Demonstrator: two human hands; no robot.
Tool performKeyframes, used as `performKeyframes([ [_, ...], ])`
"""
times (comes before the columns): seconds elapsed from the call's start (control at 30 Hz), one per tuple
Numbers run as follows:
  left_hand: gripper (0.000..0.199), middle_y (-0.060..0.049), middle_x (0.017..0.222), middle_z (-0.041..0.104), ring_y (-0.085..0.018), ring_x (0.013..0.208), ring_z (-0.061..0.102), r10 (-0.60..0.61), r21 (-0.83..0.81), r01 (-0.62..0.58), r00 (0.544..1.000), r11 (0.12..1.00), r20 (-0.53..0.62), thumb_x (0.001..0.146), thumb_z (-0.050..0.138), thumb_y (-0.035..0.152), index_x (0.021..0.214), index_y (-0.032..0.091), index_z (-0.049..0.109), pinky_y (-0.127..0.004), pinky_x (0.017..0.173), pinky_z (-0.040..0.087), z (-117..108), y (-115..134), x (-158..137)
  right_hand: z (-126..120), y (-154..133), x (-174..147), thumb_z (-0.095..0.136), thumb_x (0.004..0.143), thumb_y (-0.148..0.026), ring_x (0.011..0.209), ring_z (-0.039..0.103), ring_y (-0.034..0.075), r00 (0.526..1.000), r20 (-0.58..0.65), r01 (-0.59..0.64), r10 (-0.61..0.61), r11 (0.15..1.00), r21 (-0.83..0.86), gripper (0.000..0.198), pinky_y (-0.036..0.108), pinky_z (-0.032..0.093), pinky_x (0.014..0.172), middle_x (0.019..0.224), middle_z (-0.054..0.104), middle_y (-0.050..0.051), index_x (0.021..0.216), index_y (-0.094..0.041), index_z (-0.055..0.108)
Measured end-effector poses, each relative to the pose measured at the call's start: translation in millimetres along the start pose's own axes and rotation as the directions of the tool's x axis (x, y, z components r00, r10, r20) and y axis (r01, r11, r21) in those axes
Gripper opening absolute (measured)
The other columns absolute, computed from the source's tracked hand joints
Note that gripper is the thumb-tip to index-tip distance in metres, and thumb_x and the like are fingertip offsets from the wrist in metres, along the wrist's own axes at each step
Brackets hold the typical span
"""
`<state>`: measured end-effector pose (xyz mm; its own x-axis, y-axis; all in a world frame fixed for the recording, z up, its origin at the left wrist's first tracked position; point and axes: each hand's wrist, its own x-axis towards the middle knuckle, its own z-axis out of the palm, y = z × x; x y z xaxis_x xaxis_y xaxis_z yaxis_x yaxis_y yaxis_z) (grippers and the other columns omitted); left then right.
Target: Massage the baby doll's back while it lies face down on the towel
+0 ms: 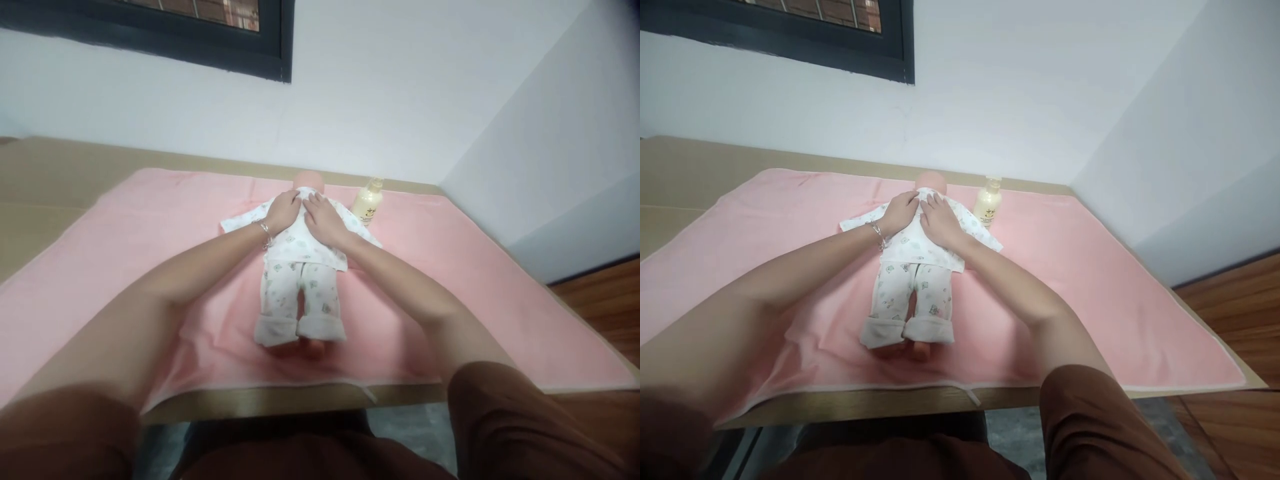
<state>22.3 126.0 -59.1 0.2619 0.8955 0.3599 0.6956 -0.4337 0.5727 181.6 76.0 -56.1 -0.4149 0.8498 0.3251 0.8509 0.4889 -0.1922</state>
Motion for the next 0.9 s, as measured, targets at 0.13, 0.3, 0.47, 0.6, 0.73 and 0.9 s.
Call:
performKeyframes([
  [0.13,0.045,-0.013,0.127,0.074,-0.024,0.117,0.067,0.026,-0.125,-0.029,0.999,0.992,-0.025,0.093,0.036,0.022,0.117,0.013,0.072,-0.035,0.11,0.049,1.6,-3.3,-2.7,-0.8,3.7,9.5,0.034,0.099,-0.024,0.162,0.026,0.032,0.999,0.018,0.05,-0.051,0.996,0.078,0.06,0.056,0.016,0.135,0.167,0.04,0.015,0.154,-0.006,0.049],
  [0.3,0.043,-0.01,0.126,0.076,-0.023,0.117,0.068,-0.073,-0.221,0.057,0.995,0.974,-0.065,0.092,0.039,0.023,0.116,0.015,0.074,-0.034,0.11,0.05,2.6,-0.2,-4.2,5.9,12.4,20.2,0.039,0.099,-0.031,0.162,0.028,0.029,1.0,0.006,-0.002,0.001,0.983,0.185,0.059,0.057,0.018,0.134,0.168,0.038,0.01,0.153,-0.014,0.052],
  [0.47,0.048,-0.01,0.141,0.069,-0.023,0.132,0.062,-0.154,-0.28,0.129,0.986,0.951,-0.066,0.09,0.044,0.024,0.129,0.014,0.07,-0.037,0.123,0.043,6.5,-5.2,-2.7,11.9,10.4,18.5,0.041,0.097,-0.033,0.163,0.023,0.028,0.994,-0.011,-0.1,0.105,0.969,0.225,0.061,0.058,0.014,0.135,0.171,0.032,0.01,0.155,-0.015,0.049],
  [0.6,0.052,-0.01,0.147,0.065,-0.023,0.138,0.059,-0.188,-0.328,0.154,0.979,0.932,-0.075,0.089,0.047,0.027,0.134,0.012,0.067,-0.038,0.127,0.04,8.1,-10.1,-2.1,12.2,9.2,18.4,0.042,0.097,-0.035,0.164,0.022,0.03,0.988,0.007,-0.152,0.154,0.962,0.227,0.065,0.057,0.013,0.136,0.172,0.029,0.014,0.157,-0.009,0.046],
  [0.73,0.051,-0.008,0.147,0.065,-0.023,0.138,0.059,-0.196,-0.344,0.159,0.978,0.925,-0.075,0.089,0.048,0.029,0.133,0.014,0.068,-0.039,0.126,0.041,6.3,-11.8,-4.7,12.1,11.4,19.7,0.042,0.097,-0.039,0.164,0.022,0.031,0.979,0.006,-0.199,0.204,0.951,0.236,0.068,0.059,0.013,0.135,0.172,0.029,0.014,0.159,-0.01,0.042],
  [0.9,0.052,-0.008,0.145,0.066,-0.023,0.137,0.059,-0.158,-0.334,0.123,0.984,0.935,-0.08,0.089,0.048,0.03,0.135,0.015,0.067,-0.039,0.126,0.041,6.1,-13.5,-6.9,9.0,9.3,16.9,0.039,0.099,-0.038,0.164,0.021,0.031,0.979,0.027,-0.205,0.204,0.962,0.18,0.067,0.061,0.013,0.135,0.171,0.03,0.015,0.159,-0.008,0.042],
])
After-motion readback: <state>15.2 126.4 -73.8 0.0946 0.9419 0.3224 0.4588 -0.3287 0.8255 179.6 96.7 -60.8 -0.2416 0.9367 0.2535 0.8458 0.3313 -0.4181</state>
